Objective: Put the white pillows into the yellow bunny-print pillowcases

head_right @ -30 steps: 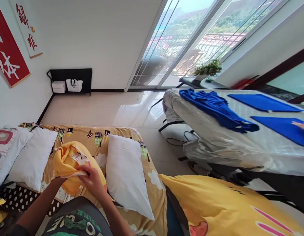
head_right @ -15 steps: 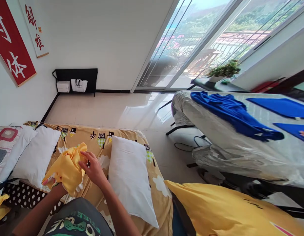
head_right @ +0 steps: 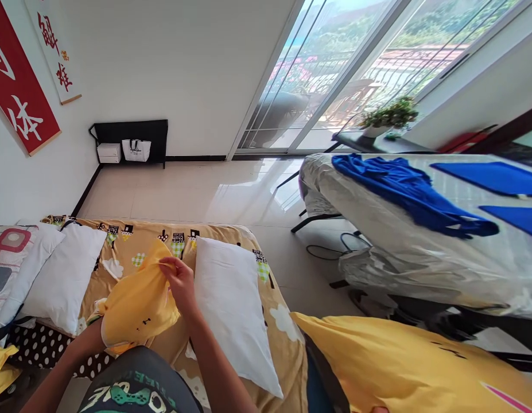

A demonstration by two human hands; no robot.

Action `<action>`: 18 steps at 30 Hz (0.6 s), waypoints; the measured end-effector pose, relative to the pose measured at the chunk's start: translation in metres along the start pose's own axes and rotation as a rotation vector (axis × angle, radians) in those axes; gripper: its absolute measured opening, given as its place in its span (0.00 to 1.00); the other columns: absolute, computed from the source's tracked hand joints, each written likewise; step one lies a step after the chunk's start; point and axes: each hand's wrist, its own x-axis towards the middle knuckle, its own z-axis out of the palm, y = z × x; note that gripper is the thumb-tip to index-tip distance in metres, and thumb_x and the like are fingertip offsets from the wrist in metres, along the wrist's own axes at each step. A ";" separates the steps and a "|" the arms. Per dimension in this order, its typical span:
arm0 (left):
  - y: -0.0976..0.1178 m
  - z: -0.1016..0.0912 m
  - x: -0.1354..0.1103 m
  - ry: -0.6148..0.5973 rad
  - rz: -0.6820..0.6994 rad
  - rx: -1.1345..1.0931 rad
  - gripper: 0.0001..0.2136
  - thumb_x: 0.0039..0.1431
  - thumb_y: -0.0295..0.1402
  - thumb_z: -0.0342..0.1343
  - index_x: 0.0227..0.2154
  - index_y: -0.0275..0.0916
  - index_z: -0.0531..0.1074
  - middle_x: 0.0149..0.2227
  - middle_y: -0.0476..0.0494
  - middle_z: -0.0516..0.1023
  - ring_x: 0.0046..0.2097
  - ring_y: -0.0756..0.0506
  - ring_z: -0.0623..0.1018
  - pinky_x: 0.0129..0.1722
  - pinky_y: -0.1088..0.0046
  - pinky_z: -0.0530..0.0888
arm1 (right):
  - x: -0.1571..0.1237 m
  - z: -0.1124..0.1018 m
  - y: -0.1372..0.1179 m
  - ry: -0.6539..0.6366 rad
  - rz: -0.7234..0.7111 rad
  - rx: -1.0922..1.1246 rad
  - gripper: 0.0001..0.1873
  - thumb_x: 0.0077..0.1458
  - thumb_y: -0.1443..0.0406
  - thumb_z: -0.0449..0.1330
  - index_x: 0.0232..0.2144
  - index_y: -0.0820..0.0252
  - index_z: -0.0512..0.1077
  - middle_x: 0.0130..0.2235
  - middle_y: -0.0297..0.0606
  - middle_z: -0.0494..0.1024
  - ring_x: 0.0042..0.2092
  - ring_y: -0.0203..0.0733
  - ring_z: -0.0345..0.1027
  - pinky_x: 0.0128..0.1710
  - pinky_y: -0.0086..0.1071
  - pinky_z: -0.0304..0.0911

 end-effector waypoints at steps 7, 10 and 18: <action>0.006 -0.021 0.016 -0.060 -0.057 0.035 0.15 0.56 0.34 0.50 0.42 0.42 0.78 0.46 0.39 0.80 0.50 0.40 0.77 0.53 0.59 0.70 | -0.016 0.009 -0.012 -0.296 -0.104 -0.081 0.10 0.47 0.57 0.63 0.30 0.56 0.77 0.31 0.37 0.77 0.33 0.40 0.68 0.33 0.32 0.62; 0.027 -0.022 0.043 0.161 0.029 -0.203 0.25 0.55 0.43 0.56 0.54 0.40 0.70 0.56 0.35 0.73 0.58 0.40 0.72 0.55 0.62 0.68 | -0.024 0.021 -0.018 -0.503 -0.080 -0.119 0.10 0.49 0.58 0.63 0.32 0.56 0.77 0.32 0.36 0.78 0.33 0.39 0.68 0.33 0.31 0.62; 0.084 -0.015 0.083 0.116 0.123 -0.511 0.17 0.53 0.47 0.62 0.26 0.36 0.73 0.25 0.50 0.70 0.29 0.52 0.67 0.31 0.76 0.66 | -0.037 0.027 -0.023 -0.440 -0.075 -0.021 0.26 0.48 0.57 0.65 0.49 0.52 0.61 0.30 0.29 0.74 0.31 0.36 0.66 0.31 0.29 0.61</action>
